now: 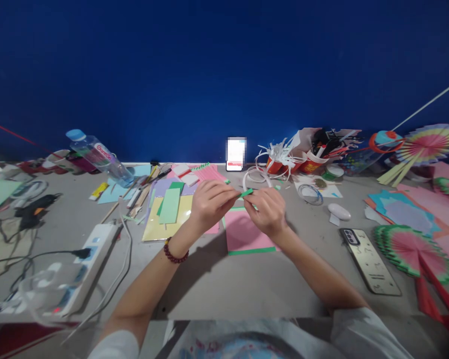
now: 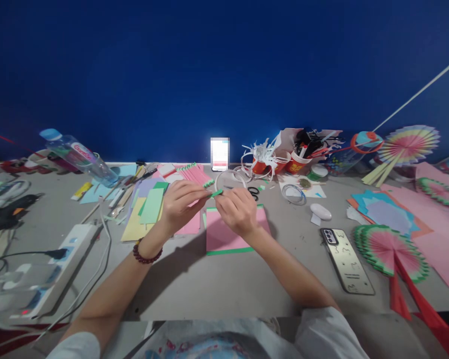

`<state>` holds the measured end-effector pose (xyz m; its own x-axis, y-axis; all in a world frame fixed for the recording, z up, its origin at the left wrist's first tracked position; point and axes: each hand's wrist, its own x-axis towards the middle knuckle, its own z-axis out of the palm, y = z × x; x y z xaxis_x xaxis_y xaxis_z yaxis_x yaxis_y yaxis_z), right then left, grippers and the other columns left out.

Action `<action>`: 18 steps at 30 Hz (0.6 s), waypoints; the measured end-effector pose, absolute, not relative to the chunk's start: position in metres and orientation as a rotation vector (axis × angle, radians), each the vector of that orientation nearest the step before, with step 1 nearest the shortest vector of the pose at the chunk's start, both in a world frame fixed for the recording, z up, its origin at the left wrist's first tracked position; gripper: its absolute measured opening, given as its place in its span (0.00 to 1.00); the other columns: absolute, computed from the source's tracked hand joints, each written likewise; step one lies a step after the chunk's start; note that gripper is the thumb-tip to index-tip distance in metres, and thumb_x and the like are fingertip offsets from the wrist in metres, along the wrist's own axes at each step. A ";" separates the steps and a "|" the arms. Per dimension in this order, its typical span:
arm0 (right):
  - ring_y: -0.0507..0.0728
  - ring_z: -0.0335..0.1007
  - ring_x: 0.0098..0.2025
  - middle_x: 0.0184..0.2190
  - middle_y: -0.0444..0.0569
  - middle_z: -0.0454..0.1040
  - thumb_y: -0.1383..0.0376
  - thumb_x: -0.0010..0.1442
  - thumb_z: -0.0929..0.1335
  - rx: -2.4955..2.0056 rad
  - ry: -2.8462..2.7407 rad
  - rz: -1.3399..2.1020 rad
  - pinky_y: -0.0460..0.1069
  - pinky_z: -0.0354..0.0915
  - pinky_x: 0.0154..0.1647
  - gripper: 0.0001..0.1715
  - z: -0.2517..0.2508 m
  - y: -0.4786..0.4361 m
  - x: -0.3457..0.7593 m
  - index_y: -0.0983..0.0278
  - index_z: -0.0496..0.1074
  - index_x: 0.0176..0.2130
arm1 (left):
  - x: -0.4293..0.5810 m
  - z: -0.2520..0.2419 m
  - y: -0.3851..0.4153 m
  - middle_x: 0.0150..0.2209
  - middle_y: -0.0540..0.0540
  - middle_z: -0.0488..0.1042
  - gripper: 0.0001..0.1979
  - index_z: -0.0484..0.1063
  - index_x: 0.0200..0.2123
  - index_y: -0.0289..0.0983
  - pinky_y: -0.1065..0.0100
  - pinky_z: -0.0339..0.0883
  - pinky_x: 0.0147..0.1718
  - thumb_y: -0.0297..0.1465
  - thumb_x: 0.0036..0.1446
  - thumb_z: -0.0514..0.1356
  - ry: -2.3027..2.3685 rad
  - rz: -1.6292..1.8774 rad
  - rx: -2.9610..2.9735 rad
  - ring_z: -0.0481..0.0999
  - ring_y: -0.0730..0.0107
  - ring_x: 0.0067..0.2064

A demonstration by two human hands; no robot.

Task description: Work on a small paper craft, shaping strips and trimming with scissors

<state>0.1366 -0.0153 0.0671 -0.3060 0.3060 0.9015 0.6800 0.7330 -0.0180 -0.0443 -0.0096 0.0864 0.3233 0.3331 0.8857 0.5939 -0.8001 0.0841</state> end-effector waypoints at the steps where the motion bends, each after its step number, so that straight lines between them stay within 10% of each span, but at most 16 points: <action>1: 0.54 0.68 0.28 0.26 0.45 0.76 0.73 0.57 0.68 -0.747 -1.894 -0.440 0.50 0.60 0.32 0.09 0.067 -0.015 0.137 0.59 0.67 0.33 | -0.044 0.086 -0.010 0.31 0.50 0.79 0.05 0.75 0.36 0.40 0.67 0.65 0.33 0.26 0.55 0.63 -0.826 -1.467 -2.336 0.75 0.69 0.34; 18: 0.52 0.65 0.26 0.28 0.44 0.74 0.71 0.56 0.66 -0.909 -1.706 0.221 0.48 0.65 0.30 0.05 0.079 -0.025 0.130 0.61 0.68 0.32 | -0.046 0.092 -0.018 0.35 0.48 0.80 0.08 0.74 0.40 0.39 0.67 0.65 0.36 0.23 0.58 0.59 -0.698 -1.401 -2.403 0.75 0.69 0.38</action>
